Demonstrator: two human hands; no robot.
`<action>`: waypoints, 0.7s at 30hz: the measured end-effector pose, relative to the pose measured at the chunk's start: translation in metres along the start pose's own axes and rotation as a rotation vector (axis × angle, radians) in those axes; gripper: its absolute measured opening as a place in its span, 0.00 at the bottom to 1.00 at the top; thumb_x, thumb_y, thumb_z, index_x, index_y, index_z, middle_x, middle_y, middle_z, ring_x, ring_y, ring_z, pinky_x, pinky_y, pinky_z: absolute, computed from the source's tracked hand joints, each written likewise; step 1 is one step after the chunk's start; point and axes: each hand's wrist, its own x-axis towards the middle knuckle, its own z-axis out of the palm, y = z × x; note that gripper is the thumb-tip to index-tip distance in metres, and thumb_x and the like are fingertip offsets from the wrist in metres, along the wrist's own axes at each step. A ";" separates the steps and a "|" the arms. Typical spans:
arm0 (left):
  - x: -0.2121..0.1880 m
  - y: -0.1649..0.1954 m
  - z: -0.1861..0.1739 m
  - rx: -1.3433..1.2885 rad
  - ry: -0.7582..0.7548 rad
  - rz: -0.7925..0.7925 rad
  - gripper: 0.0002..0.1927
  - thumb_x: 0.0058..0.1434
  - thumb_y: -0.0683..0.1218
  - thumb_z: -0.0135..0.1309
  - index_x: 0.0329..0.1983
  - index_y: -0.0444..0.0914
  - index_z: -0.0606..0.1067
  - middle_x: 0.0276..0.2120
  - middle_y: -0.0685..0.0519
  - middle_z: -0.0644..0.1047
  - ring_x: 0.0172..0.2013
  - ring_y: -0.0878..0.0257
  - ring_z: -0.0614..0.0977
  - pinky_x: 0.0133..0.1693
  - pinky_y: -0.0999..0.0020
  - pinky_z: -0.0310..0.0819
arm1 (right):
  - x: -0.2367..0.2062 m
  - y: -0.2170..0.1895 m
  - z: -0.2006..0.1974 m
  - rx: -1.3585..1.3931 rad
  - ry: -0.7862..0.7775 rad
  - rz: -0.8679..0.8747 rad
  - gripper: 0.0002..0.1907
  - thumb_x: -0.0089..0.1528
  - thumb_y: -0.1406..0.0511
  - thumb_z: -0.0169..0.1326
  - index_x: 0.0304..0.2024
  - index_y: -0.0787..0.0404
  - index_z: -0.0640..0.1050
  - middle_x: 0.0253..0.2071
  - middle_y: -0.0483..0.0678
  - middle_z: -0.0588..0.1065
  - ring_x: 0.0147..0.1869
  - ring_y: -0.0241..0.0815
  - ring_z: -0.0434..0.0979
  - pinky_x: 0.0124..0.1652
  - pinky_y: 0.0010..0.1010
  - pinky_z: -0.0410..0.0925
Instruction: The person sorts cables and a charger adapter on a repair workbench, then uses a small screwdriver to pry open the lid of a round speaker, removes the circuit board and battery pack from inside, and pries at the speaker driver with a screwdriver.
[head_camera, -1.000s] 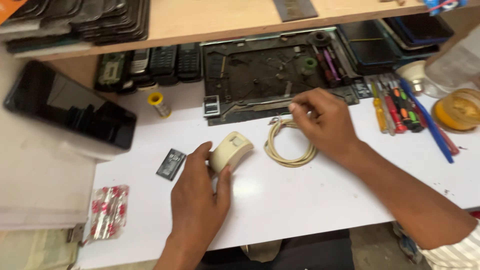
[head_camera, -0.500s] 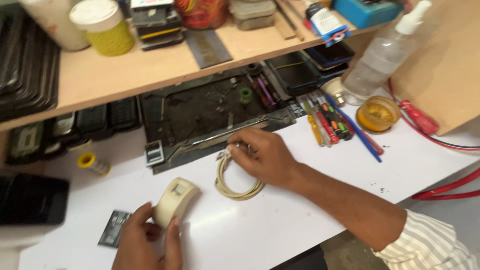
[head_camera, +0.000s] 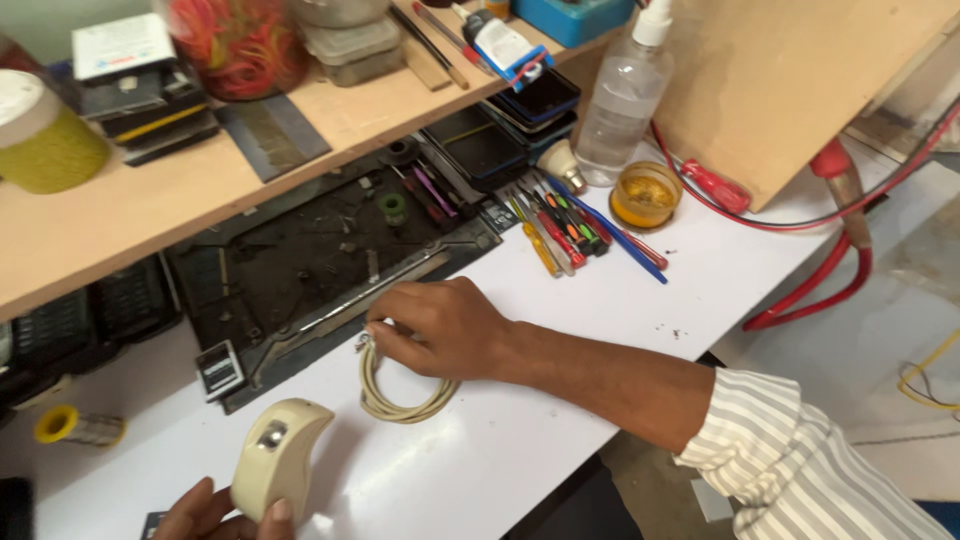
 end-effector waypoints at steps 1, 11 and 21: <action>-0.001 0.000 -0.005 0.011 -0.033 0.011 0.40 0.56 0.42 0.64 0.68 0.21 0.61 0.49 0.27 0.78 0.45 0.46 0.84 0.47 0.56 0.82 | -0.001 0.000 0.000 -0.002 -0.004 0.000 0.06 0.66 0.64 0.58 0.39 0.60 0.80 0.35 0.46 0.79 0.32 0.44 0.80 0.32 0.33 0.72; 0.013 0.103 -0.073 -0.699 -0.505 -0.104 0.28 0.70 0.44 0.50 0.68 0.20 0.64 0.55 0.32 0.77 0.53 0.41 0.85 0.47 0.44 0.83 | 0.003 -0.007 0.004 0.043 -0.050 -0.006 0.07 0.65 0.64 0.60 0.37 0.61 0.80 0.33 0.46 0.79 0.29 0.39 0.80 0.28 0.29 0.72; 0.044 0.132 -0.043 -0.882 -0.726 -0.077 0.37 0.70 0.47 0.49 0.77 0.25 0.55 0.60 0.29 0.73 0.57 0.44 0.81 0.52 0.45 0.76 | 0.000 0.007 -0.002 0.082 -0.020 -0.010 0.07 0.67 0.63 0.59 0.37 0.58 0.79 0.34 0.44 0.78 0.31 0.37 0.81 0.29 0.28 0.71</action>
